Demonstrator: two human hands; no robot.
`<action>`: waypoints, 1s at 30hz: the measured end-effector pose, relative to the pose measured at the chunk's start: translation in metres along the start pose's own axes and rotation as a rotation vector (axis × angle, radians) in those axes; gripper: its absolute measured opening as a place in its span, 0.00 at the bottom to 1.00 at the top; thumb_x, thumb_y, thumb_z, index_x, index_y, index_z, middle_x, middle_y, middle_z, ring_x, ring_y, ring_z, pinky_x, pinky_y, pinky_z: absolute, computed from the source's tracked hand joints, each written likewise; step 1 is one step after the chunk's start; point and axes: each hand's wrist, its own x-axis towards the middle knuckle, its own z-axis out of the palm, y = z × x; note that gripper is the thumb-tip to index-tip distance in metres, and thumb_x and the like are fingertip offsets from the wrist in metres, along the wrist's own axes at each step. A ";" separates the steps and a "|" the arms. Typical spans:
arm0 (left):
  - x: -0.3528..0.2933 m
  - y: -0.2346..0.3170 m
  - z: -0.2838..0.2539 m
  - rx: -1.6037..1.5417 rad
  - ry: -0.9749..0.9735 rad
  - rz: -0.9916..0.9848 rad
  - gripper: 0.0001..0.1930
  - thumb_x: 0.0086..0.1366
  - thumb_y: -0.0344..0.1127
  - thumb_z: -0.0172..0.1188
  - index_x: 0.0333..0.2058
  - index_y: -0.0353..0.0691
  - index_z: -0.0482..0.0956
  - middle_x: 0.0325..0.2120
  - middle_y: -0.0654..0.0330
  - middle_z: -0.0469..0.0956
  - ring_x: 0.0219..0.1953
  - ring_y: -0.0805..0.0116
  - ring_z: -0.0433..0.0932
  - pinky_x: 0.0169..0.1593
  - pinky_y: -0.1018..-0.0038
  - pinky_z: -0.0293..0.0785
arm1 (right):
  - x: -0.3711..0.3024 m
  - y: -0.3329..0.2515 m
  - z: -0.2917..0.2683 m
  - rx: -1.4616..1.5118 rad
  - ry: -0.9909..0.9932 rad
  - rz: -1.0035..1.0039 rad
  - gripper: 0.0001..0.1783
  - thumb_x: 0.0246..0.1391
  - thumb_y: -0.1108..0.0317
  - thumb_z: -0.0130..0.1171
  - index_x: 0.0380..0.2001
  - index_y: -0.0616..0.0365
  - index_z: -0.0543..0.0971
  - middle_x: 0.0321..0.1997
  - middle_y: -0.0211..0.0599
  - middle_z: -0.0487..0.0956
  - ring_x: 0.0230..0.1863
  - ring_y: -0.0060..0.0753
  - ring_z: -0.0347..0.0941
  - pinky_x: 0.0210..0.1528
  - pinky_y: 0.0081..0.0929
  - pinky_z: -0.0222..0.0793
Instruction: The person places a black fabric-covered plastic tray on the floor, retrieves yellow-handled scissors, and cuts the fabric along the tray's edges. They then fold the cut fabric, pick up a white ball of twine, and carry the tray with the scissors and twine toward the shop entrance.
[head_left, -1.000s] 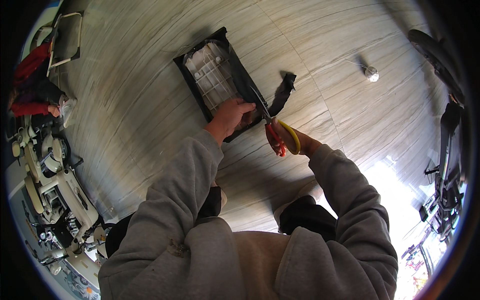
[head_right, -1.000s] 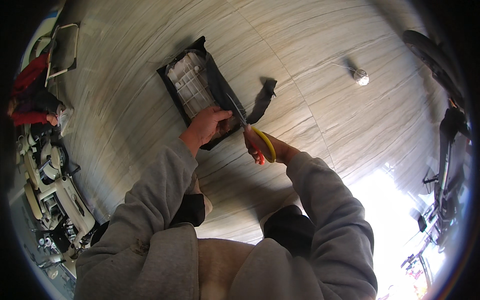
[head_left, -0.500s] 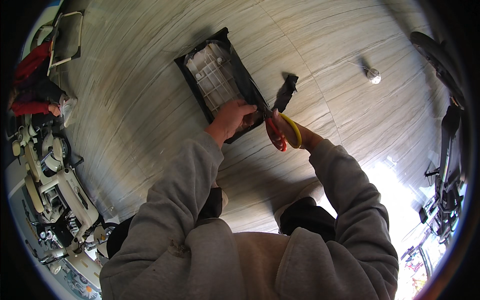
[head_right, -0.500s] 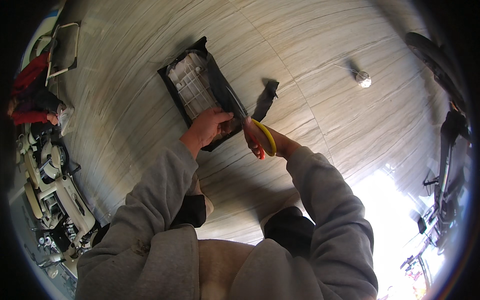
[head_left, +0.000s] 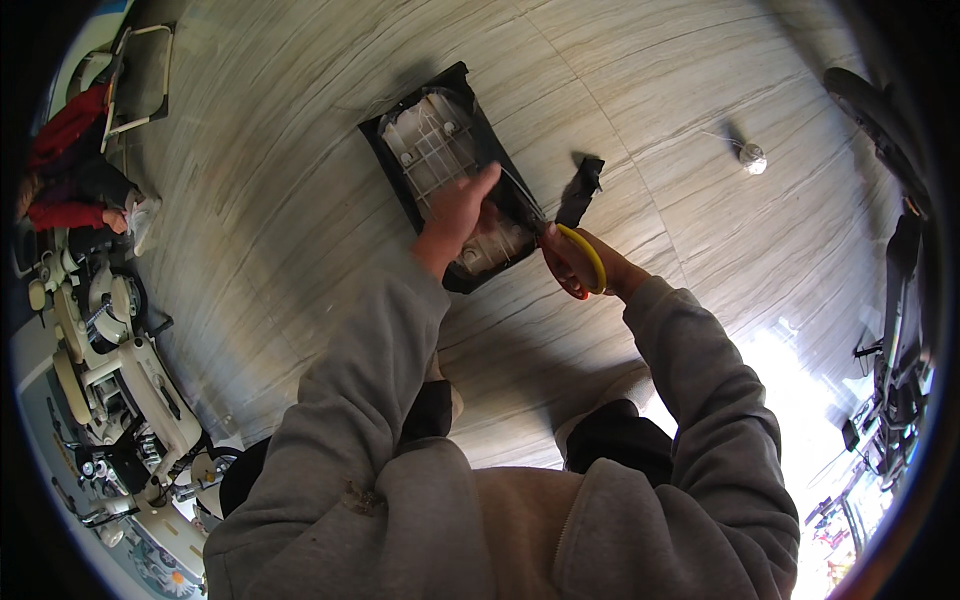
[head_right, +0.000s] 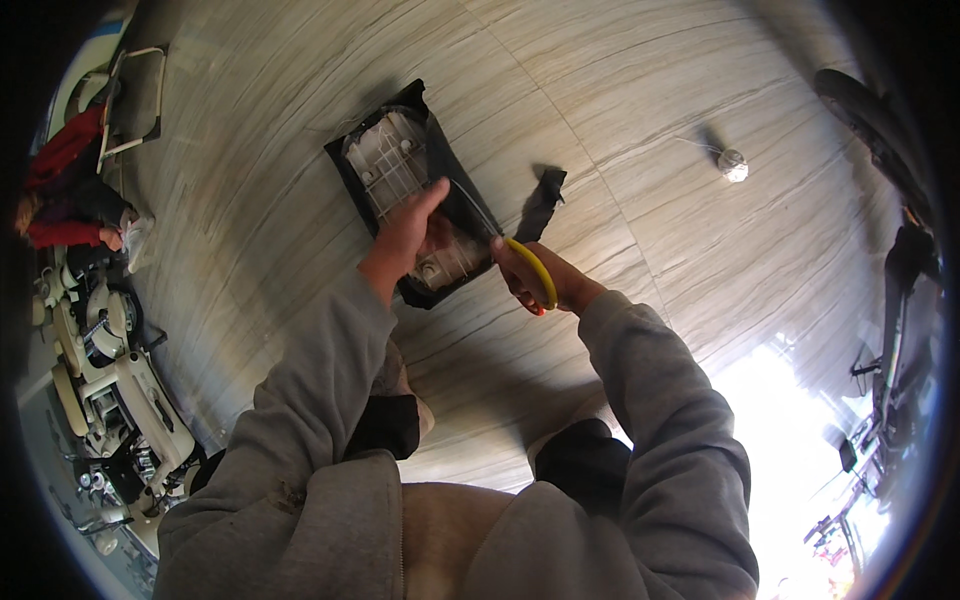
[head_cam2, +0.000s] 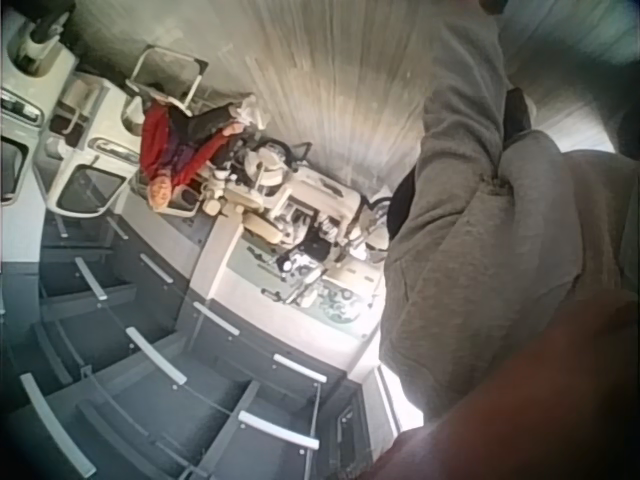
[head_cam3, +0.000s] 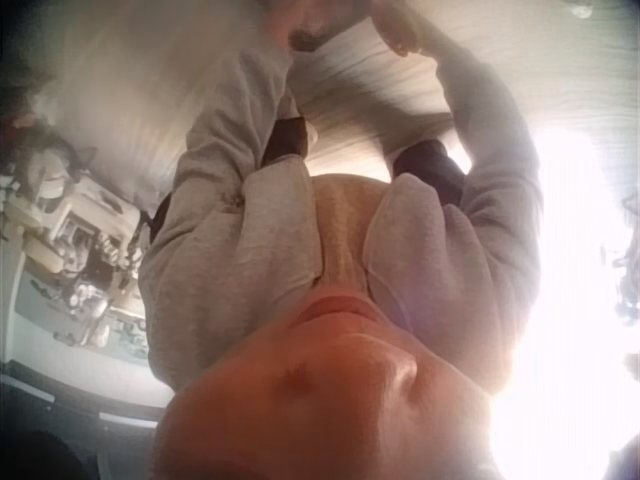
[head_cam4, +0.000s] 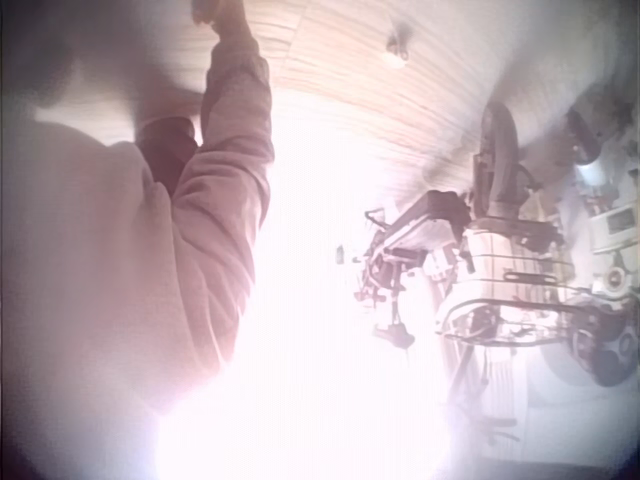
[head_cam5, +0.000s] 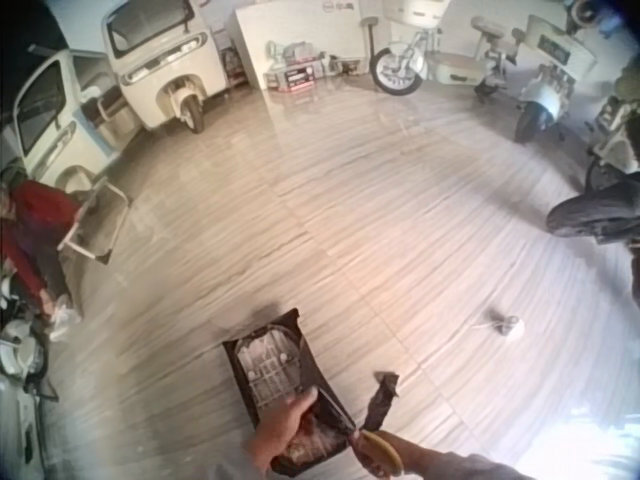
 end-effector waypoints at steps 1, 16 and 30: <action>0.005 0.005 -0.001 0.094 0.081 0.072 0.22 0.64 0.52 0.57 0.28 0.35 0.75 0.21 0.60 0.74 0.20 0.71 0.74 0.26 0.75 0.72 | 0.000 0.000 0.000 0.010 0.005 0.006 0.36 0.61 0.32 0.35 0.15 0.54 0.61 0.11 0.28 0.56 0.11 0.24 0.53 0.12 0.26 0.55; 0.010 0.004 -0.001 -0.064 0.079 0.097 0.12 0.65 0.41 0.58 0.36 0.37 0.78 0.31 0.62 0.78 0.30 0.73 0.74 0.35 0.74 0.71 | 0.017 -0.013 -0.006 0.062 -0.098 0.020 0.40 0.58 0.27 0.31 0.15 0.53 0.63 0.12 0.29 0.60 0.12 0.26 0.58 0.15 0.25 0.55; 0.009 0.003 -0.001 -0.164 0.052 0.106 0.10 0.65 0.39 0.58 0.33 0.37 0.78 0.29 0.63 0.78 0.29 0.74 0.73 0.36 0.75 0.71 | 0.027 -0.039 -0.007 0.072 -0.066 0.040 0.39 0.57 0.26 0.31 0.17 0.52 0.65 0.14 0.28 0.62 0.15 0.22 0.58 0.17 0.20 0.55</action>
